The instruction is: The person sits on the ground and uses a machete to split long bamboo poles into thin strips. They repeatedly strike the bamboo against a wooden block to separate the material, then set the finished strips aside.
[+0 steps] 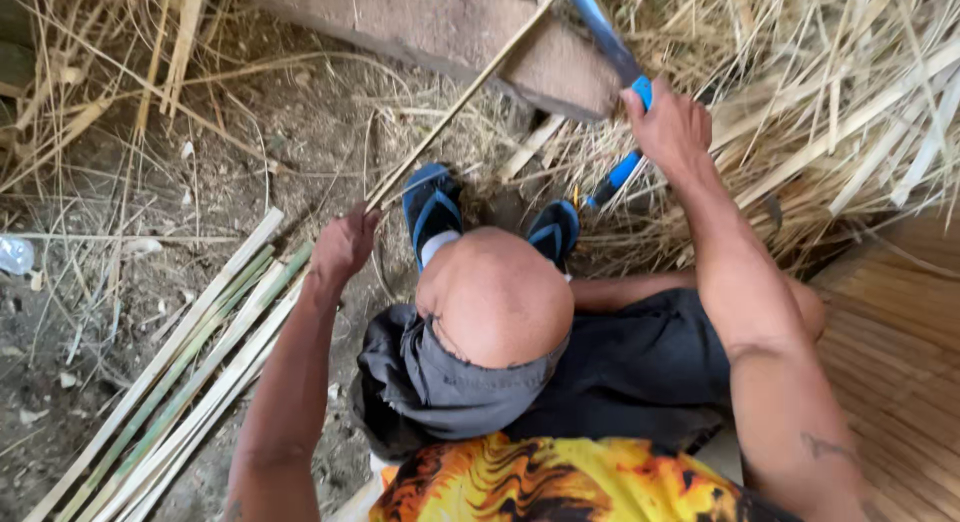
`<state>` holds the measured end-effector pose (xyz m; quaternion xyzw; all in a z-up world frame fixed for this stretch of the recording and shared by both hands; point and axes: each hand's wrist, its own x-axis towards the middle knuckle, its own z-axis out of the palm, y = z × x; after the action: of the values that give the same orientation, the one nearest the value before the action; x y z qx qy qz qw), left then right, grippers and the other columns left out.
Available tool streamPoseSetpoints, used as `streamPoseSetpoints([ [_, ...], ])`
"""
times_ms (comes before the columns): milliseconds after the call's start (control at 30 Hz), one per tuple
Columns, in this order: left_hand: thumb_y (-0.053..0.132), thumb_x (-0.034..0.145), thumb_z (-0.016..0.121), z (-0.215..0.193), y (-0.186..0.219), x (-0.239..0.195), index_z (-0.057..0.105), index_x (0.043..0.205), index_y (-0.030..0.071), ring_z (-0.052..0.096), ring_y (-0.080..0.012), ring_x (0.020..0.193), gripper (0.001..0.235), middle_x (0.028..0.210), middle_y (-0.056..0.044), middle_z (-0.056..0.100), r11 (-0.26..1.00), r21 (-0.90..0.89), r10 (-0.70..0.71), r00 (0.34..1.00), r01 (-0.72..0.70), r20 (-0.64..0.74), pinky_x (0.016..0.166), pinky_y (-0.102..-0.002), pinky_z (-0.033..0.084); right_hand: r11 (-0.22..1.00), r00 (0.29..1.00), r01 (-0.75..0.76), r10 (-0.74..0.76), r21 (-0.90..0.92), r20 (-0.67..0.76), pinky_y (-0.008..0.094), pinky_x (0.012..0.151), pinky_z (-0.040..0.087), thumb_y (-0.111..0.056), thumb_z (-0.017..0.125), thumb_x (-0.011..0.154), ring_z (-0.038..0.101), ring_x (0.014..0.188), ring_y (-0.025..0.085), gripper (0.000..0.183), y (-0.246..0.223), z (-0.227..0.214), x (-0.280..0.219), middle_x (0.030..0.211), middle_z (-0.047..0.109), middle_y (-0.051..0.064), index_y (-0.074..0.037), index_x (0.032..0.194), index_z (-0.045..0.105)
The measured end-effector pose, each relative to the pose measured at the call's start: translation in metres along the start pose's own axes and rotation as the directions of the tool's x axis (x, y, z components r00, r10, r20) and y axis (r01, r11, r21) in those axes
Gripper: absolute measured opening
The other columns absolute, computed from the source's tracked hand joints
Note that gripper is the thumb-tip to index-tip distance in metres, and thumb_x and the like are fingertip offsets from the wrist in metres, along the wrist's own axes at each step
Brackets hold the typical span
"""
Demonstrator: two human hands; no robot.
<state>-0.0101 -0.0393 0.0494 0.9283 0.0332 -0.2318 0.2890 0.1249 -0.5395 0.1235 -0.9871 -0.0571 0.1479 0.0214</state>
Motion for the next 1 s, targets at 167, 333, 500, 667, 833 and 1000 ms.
streamPoseSetpoints([
  [167,0.045,0.106,0.039,-0.002,-0.014,-0.006,0.053,0.135,0.012,0.069,-0.0466,0.063,0.046,0.073,-0.027,0.07,0.996,0.087,-0.026,0.999,0.022,0.046,0.06,-0.058,0.055,0.998,0.99,0.064,-0.063,-0.001,0.128,0.051,0.063,0.054,-0.05,0.053,0.105,0.07,0.063,0.032,0.047,0.009,0.003,0.008,0.076,0.071,0.016,-0.004,0.114,0.058],
  [333,0.05,0.11,0.035,-0.01,-0.025,-0.013,0.057,0.126,0.014,0.062,-0.0333,0.046,0.045,0.063,-0.019,0.065,0.978,0.169,-0.144,0.982,0.123,0.12,0.045,-0.049,0.049,0.883,0.922,-0.385,0.378,0.269,0.077,0.048,0.052,0.049,-0.052,0.042,0.112,0.048,0.054,0.02,0.049,0.026,-0.029,0.018,0.073,0.055,0.003,-0.005,0.115,0.054],
  [500,0.046,0.11,0.037,-0.007,0.004,0.0,0.055,0.13,0.017,0.055,-0.0262,0.044,0.039,0.07,-0.018,0.068,0.972,0.225,-0.091,0.993,0.073,0.072,0.039,-0.042,0.043,0.997,0.987,0.067,-0.073,0.048,0.147,0.054,0.063,0.055,-0.058,0.04,0.106,0.069,0.069,0.037,0.055,-0.055,-0.03,-0.019,0.076,0.068,0.017,-0.006,0.115,0.055],
  [667,0.034,0.112,0.041,0.009,0.008,0.006,0.056,0.127,0.014,0.054,-0.023,0.05,0.029,0.095,-0.021,0.073,0.971,0.239,-0.013,0.999,0.025,-0.052,0.035,-0.038,0.043,0.936,0.87,0.351,-0.337,0.027,0.36,0.054,0.07,0.058,-0.068,0.04,0.1,0.074,0.079,0.039,0.062,-0.102,0.001,-0.066,0.086,0.072,0.017,-0.009,0.112,0.056],
  [833,0.019,0.111,0.036,0.003,0.005,-0.006,0.058,0.13,0.021,0.049,-0.0161,0.037,0.029,0.122,-0.032,0.064,0.98,0.2,0.033,0.994,-0.012,-0.102,0.021,-0.031,0.036,0.958,0.973,-0.205,0.177,0.201,0.149,0.05,0.053,0.055,-0.058,0.036,0.112,0.067,0.061,0.033,0.053,-0.041,-0.013,-0.01,0.072,0.065,0.012,-0.008,0.111,0.056],
  [1000,0.009,0.11,0.036,0.01,-0.002,0.002,0.054,0.137,0.021,0.045,-0.0176,0.043,0.035,0.101,-0.023,0.073,0.974,0.222,-0.053,0.999,0.054,-0.013,0.029,-0.032,0.034,0.986,0.927,0.169,-0.156,-0.008,0.342,0.047,0.059,0.051,-0.054,0.044,0.105,0.063,0.057,0.028,0.048,-0.041,0.001,-0.028,0.065,0.063,0.012,-0.008,0.106,0.06],
])
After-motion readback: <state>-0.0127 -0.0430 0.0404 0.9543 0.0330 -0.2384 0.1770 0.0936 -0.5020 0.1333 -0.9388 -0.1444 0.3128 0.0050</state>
